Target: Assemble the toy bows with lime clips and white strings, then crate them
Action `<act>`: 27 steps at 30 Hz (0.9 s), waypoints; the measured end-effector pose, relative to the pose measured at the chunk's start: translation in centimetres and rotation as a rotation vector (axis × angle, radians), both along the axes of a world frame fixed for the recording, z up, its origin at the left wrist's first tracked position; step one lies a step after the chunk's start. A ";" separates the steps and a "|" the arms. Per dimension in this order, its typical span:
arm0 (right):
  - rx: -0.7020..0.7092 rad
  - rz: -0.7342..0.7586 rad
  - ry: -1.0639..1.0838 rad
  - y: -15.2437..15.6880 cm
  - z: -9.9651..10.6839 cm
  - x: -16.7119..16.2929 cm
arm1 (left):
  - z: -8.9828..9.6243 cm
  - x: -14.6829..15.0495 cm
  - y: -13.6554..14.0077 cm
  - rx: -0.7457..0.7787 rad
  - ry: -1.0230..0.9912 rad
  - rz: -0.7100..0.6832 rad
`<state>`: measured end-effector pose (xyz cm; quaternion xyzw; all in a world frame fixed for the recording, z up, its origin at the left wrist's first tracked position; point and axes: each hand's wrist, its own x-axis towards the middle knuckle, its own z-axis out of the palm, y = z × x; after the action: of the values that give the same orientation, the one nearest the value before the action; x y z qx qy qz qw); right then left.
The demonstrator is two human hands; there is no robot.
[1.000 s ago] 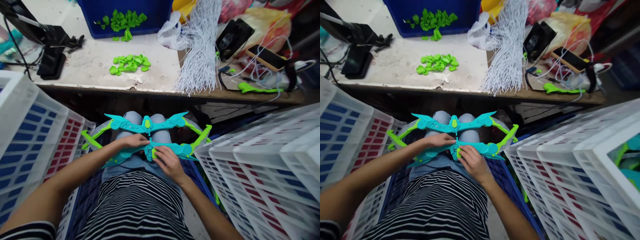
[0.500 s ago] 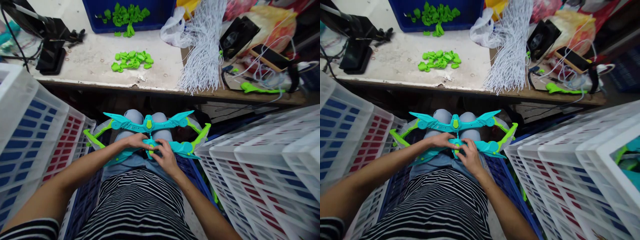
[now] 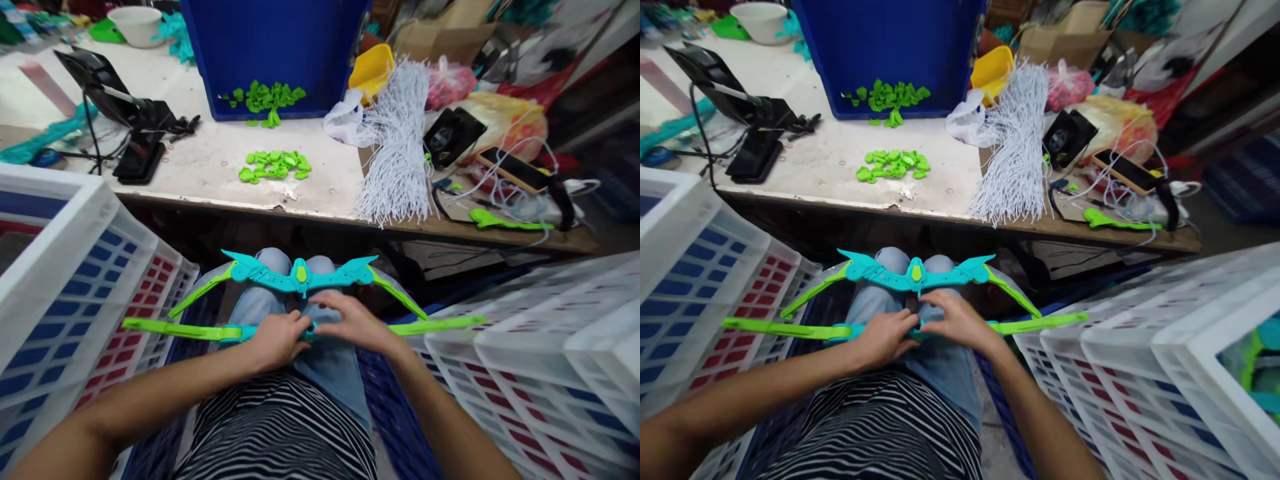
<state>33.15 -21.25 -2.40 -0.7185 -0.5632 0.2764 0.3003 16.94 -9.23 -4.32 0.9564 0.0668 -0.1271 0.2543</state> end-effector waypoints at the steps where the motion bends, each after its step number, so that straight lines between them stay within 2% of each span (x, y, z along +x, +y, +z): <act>1: 0.057 -0.057 -0.005 1.4 1.2 1.6 | -0.2 -0.7 -0.3 0.073 -0.054 -0.012; 3: 0.157 -0.228 -0.108 5.1 2.9 4.9 | -1.0 -1.8 -0.5 0.179 -0.153 -0.005; 5: 0.188 -0.341 -0.259 9.9 3.6 8.0 | -1.7 -2.7 -0.5 0.194 -0.178 0.017; 7: 0.172 -0.418 -0.407 14.9 3.3 10.6 | -2.0 -3.2 -0.5 0.111 -0.074 0.019; 10: 0.155 -0.468 -0.557 21.3 2.1 13.4 | -1.3 -3.1 -0.3 -0.115 0.156 0.011; 12: 0.137 -0.434 -0.608 24.2 1.5 14.3 | -0.8 -2.5 -0.1 -0.242 0.246 0.051; 14: 0.104 -0.383 -0.647 26.0 1.3 14.8 | -0.4 -1.6 0.2 -0.303 0.279 0.112; 17: 0.067 -0.339 -0.655 26.5 1.2 15.1 | -0.5 -0.5 0.7 -0.317 0.285 0.157; 19: 0.104 -0.354 -0.606 25.6 1.1 15.1 | -0.5 -0.1 1.0 -0.335 0.296 0.165; 22: 0.222 -0.465 -0.411 22.9 0.7 15.2 | -0.6 0.1 1.5 -0.377 0.307 0.176; 24: 0.226 -0.528 -0.249 20.8 0.6 15.5 | -0.7 0.2 1.7 -0.395 0.302 0.179; 26: 0.174 -0.482 -0.201 19.2 0.9 15.9 | -0.8 0.4 1.8 -0.426 0.290 0.184; 27: 0.152 -0.418 -0.246 18.6 1.2 16.2 | -0.9 0.5 1.8 -0.452 0.280 0.186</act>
<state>49.33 -2.61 -1.19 -0.8227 -0.4541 0.0757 0.3335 17.42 -7.42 -5.23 0.8383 0.1589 -0.2460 0.4599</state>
